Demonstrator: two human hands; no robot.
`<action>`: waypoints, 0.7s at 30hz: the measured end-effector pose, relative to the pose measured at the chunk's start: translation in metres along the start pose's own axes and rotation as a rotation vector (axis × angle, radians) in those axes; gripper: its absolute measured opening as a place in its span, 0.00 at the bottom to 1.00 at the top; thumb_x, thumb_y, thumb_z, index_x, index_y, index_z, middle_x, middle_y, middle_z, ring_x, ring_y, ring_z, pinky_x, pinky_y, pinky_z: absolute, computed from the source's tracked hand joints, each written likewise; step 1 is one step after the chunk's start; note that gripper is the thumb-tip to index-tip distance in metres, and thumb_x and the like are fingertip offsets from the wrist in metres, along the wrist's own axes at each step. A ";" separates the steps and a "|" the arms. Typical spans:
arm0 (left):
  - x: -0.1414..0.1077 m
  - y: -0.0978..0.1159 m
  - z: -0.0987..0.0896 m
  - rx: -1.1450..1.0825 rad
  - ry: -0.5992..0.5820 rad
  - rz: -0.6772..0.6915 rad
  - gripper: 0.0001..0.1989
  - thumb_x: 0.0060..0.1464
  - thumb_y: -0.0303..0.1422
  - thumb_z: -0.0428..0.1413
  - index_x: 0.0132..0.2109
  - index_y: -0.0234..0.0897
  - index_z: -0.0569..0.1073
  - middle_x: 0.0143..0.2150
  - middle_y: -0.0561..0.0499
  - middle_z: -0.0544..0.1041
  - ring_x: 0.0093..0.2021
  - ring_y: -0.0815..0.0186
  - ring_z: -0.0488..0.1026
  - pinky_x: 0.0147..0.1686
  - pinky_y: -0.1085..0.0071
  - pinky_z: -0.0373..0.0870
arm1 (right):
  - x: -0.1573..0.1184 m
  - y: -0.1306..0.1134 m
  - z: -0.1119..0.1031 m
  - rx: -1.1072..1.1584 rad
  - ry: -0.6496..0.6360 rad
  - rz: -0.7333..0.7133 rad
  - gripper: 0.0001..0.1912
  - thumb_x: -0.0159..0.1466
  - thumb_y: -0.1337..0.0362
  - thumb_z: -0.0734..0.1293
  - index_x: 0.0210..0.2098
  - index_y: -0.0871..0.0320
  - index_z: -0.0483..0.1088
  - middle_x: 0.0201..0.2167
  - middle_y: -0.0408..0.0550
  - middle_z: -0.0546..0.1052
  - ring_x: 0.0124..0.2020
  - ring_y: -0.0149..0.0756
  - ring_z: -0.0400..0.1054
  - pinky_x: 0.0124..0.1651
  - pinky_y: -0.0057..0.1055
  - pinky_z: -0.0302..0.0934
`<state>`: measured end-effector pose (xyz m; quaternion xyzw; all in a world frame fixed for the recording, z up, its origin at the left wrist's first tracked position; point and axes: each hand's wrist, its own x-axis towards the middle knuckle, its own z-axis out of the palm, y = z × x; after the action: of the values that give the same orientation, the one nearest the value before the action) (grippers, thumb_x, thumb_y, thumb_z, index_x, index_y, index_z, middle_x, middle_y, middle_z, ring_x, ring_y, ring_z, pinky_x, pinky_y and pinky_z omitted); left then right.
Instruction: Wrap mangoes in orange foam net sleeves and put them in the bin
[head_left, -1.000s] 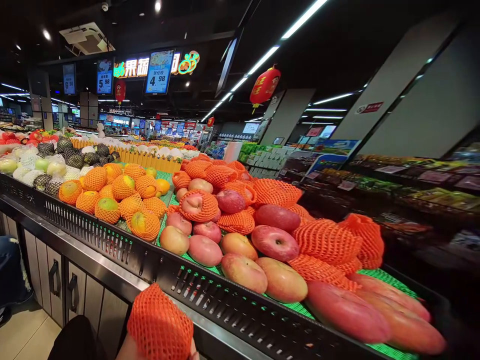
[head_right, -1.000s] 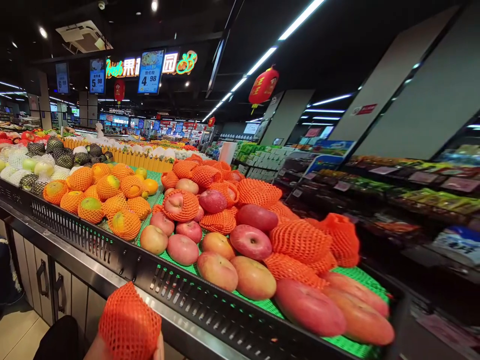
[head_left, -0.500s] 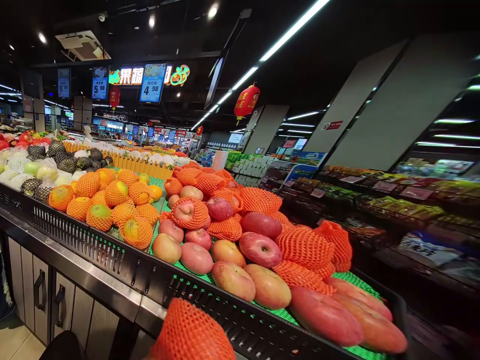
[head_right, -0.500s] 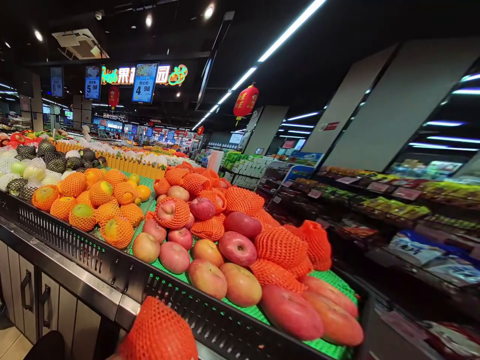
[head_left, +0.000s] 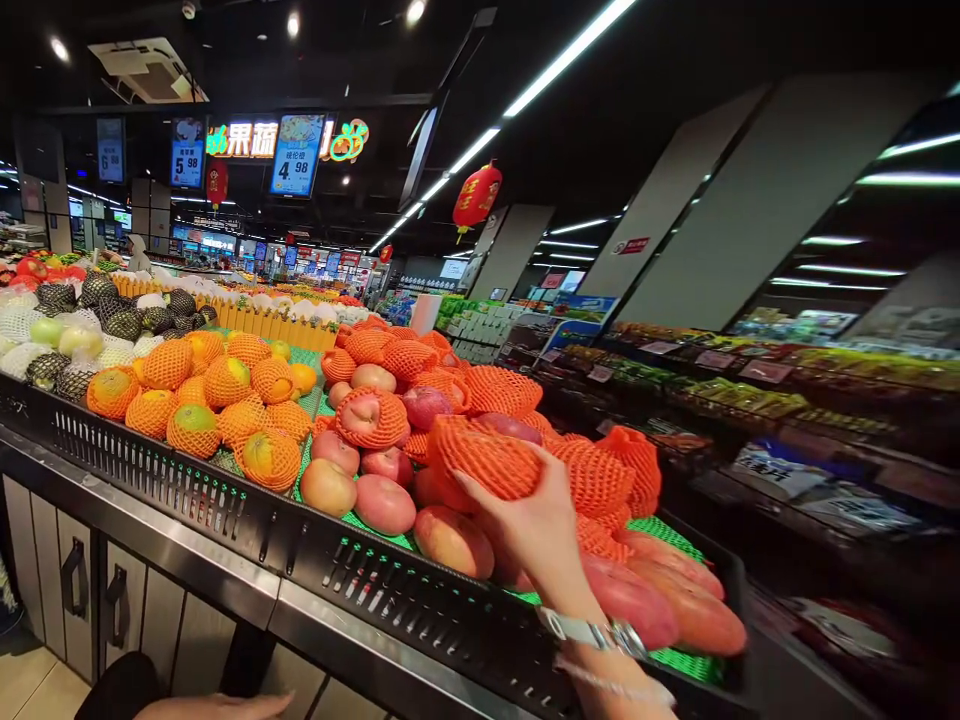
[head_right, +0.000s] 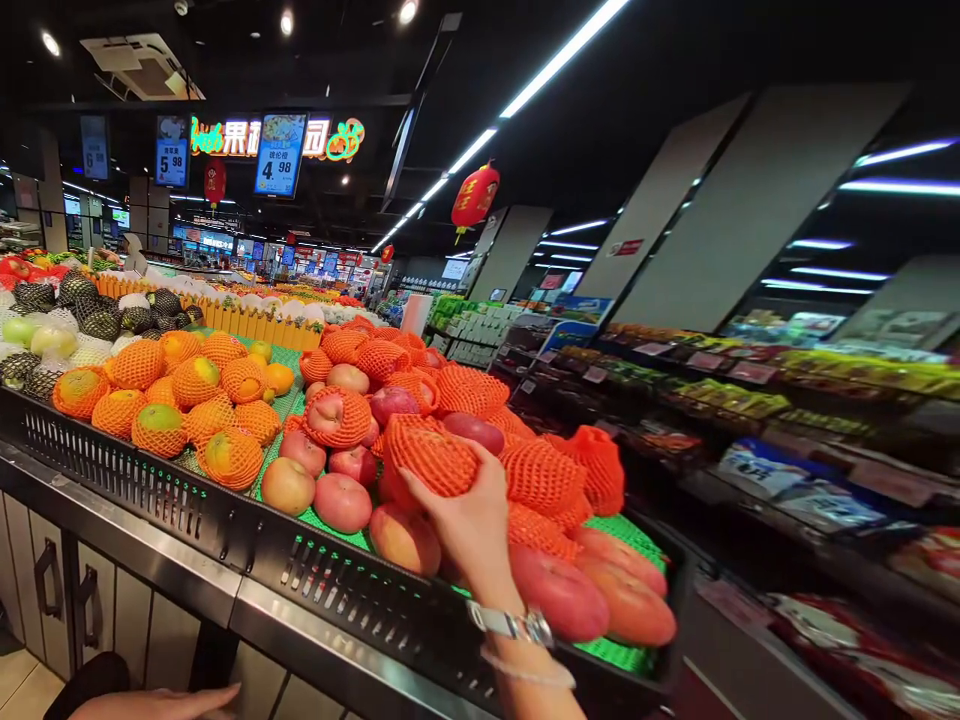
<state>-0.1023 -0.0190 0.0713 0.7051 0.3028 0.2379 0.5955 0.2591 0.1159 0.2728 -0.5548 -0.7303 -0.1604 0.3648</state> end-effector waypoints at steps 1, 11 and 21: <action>0.000 -0.002 0.000 0.004 -0.023 -0.016 0.27 0.61 0.47 0.53 0.63 0.38 0.67 0.65 0.42 0.66 0.66 0.56 0.64 0.67 0.49 0.59 | 0.008 -0.005 0.009 -0.034 -0.003 -0.004 0.40 0.59 0.41 0.65 0.63 0.59 0.60 0.52 0.60 0.69 0.54 0.51 0.65 0.56 0.45 0.63; 0.004 -0.019 -0.002 0.048 -0.065 -0.180 0.40 0.55 0.53 0.56 0.70 0.49 0.56 0.67 0.49 0.65 0.68 0.54 0.63 0.69 0.60 0.57 | -0.004 0.003 0.025 -0.347 0.018 -0.125 0.41 0.69 0.40 0.50 0.66 0.68 0.56 0.58 0.63 0.66 0.56 0.58 0.63 0.59 0.54 0.61; 0.015 -0.020 -0.001 -0.003 -0.084 -0.199 0.33 0.58 0.47 0.57 0.67 0.42 0.62 0.66 0.42 0.67 0.67 0.55 0.63 0.69 0.49 0.55 | -0.097 0.019 -0.027 -0.108 0.149 -0.263 0.27 0.71 0.51 0.55 0.67 0.54 0.53 0.61 0.55 0.66 0.60 0.49 0.65 0.57 0.50 0.67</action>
<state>-0.0948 -0.0057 0.0517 0.6801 0.3458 0.1485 0.6292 0.2979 0.0378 0.2191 -0.4600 -0.7579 -0.2865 0.3632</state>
